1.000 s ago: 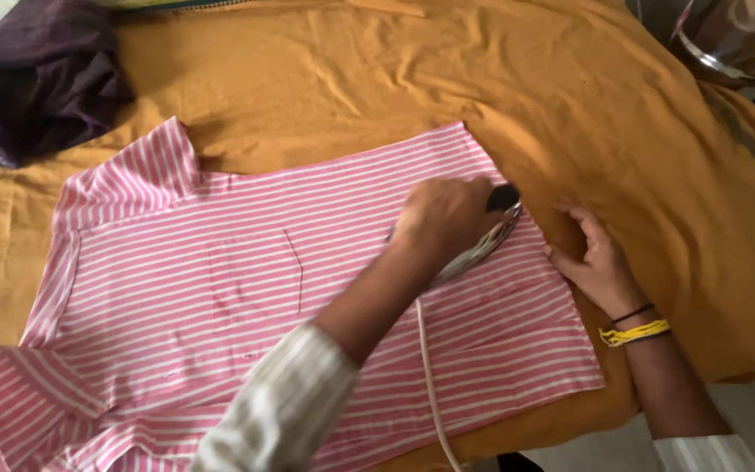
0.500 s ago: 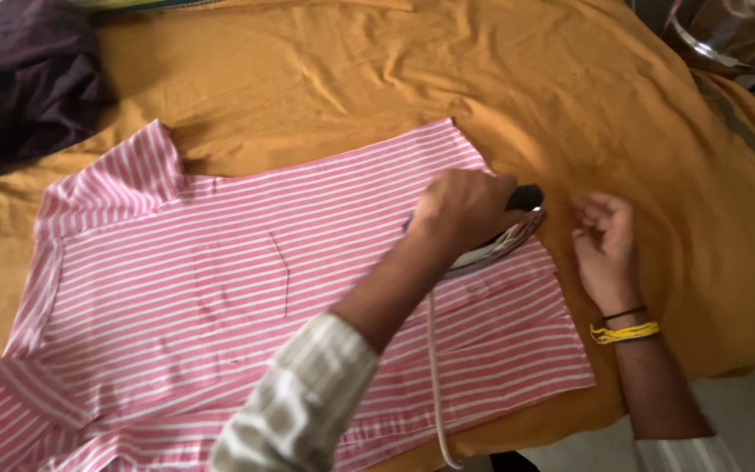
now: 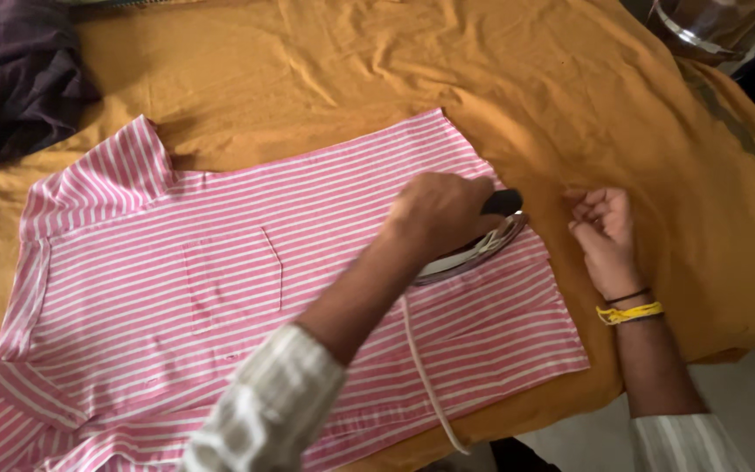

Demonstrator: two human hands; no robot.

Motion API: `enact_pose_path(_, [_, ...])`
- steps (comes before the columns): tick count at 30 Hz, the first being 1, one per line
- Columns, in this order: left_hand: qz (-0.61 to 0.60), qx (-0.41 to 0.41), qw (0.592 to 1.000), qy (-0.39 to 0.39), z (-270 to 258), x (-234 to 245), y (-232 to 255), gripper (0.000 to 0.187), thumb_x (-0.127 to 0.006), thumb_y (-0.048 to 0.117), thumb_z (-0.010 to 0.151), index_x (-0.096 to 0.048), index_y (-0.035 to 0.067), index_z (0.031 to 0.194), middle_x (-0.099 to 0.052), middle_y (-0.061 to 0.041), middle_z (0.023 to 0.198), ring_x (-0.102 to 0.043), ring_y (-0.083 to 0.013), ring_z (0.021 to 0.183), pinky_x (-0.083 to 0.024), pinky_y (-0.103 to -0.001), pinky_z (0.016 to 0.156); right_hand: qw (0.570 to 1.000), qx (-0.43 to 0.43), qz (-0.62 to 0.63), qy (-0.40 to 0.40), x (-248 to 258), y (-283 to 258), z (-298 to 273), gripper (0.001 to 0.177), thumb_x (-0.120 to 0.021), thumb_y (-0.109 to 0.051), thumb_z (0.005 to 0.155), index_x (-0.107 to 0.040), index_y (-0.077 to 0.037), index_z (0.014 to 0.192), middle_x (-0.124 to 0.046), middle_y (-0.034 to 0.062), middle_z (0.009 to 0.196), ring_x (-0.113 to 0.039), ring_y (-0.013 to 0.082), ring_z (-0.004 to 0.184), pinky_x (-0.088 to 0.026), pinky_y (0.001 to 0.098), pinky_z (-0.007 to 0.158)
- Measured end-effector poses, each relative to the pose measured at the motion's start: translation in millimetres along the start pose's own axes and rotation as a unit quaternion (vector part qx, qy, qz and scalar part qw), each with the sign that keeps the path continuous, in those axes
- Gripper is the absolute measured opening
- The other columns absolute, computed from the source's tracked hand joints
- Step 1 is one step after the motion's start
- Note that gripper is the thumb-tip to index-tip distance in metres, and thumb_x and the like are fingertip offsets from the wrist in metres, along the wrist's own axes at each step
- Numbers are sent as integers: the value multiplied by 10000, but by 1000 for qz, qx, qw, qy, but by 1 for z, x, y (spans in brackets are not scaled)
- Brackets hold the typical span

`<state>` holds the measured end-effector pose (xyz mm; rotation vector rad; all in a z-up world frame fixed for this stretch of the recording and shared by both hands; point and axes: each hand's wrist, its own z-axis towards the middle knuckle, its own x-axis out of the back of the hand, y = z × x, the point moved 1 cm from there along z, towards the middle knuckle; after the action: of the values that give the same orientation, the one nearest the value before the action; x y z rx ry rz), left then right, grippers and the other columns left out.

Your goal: The person irons a striped shirt on a bed by smoothing the fabric with one hand while moving the iron across the surface with the other.

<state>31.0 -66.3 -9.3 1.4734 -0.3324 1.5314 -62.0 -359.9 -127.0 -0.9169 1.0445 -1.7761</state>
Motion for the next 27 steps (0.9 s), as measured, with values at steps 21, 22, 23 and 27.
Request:
enact_pose_path(21, [21, 46, 991, -120, -16, -1, 61, 515, -520, 595, 990, -639, 96, 1038, -732, -87, 761, -748, -247, 670, -592, -425, 605, 1000, 20, -13, -1, -9, -3, -4, 477, -486, 167, 933, -423, -42, 1357, -624, 100, 1265, -568, 132, 1092, -471, 261, 969])
enact_pose_path(22, [9, 46, 995, -88, -9, -7, 62, 468, -532, 564, 1001, -667, 117, 1025, -739, -93, 772, -748, -266, 691, -577, -441, 635, 1000, 20, -13, 0, -8, -2, -3, 477, -486, 167, 933, -423, -42, 1357, -624, 100, 1265, -568, 132, 1092, -471, 261, 969])
enact_pose_path(23, [9, 44, 995, -88, 0, -14, 62, 468, -532, 564, 1001, -667, 117, 1025, -739, -93, 772, -748, -266, 692, -577, -441, 635, 999, 16, 28, 13, -6, -1, -2, 474, -477, 154, 933, -414, -43, 1360, -614, 98, 1240, -596, 153, 1118, -497, 278, 994])
enact_pose_path(27, [27, 19, 999, -35, 37, -39, 64, 470, -633, 577, 888, -703, 126, 1000, -756, -99, 838, -754, -281, 769, -589, -436, 655, 996, -16, 42, 79, 3, 0, -2, 435, -451, 96, 1002, -375, -64, 1399, -638, 125, 1237, -618, 198, 1136, -514, 323, 1009])
